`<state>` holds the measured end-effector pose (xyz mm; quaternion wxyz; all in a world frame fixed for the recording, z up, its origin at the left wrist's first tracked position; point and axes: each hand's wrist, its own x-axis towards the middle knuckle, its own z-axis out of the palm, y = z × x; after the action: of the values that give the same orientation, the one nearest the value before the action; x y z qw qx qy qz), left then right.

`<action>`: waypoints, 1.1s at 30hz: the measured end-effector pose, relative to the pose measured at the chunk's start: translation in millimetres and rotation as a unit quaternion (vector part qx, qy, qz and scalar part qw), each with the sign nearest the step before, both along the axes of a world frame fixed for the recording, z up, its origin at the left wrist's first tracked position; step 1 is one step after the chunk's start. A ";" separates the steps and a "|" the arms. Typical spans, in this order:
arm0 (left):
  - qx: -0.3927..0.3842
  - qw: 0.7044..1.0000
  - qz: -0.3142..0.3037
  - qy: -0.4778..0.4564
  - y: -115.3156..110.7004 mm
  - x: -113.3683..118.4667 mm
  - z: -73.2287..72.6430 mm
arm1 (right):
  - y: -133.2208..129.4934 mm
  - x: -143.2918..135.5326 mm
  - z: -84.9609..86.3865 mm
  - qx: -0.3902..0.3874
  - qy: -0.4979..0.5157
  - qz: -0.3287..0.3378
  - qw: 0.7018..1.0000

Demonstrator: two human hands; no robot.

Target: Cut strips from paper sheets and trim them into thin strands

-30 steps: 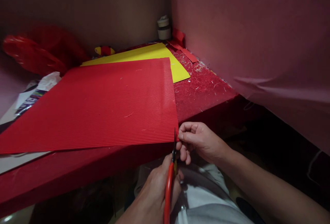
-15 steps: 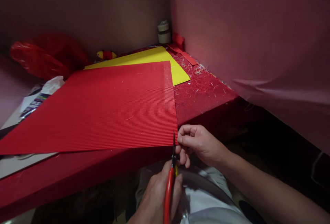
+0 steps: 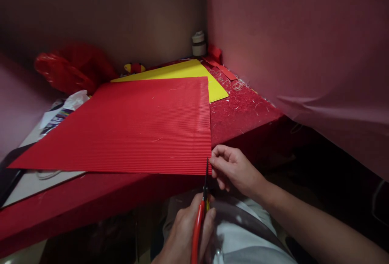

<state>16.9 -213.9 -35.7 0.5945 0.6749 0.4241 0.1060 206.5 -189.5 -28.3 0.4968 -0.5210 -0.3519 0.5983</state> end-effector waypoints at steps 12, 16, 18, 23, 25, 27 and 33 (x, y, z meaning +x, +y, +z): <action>0.006 0.998 0.038 0.047 5.8 16.9 -23.0 | -7.9 -4.6 -7.9 0.045 0.005 0.029 0.999; -0.010 0.999 0.026 0.039 10.6 11.6 -21.7 | -7.3 -5.2 -9.1 0.039 0.013 0.034 0.999; -0.009 0.999 0.027 0.037 13.3 9.4 -21.4 | -6.8 -5.5 -10.2 0.036 0.015 0.034 0.999; 0.011 0.999 -0.021 0.038 18.1 8.3 -18.3 | -5.9 -6.4 -13.4 0.040 0.005 0.031 0.999; 0.028 0.999 -0.013 0.035 18.3 9.8 -15.2 | -5.3 -6.9 -14.1 0.043 -0.006 0.026 0.999; 0.036 0.999 -0.008 0.024 17.4 10.1 -12.8 | -4.5 -7.5 -13.6 0.040 -0.017 0.020 0.999; 0.016 1.000 0.011 0.011 5.6 -7.9 -26.4 | -3.0 -9.5 -9.5 0.033 -0.042 -0.024 0.998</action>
<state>9.0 -208.3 -62.1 0.5778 0.6807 0.4361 0.1121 197.0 -192.5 -37.8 0.5127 -0.5368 -0.3795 0.5523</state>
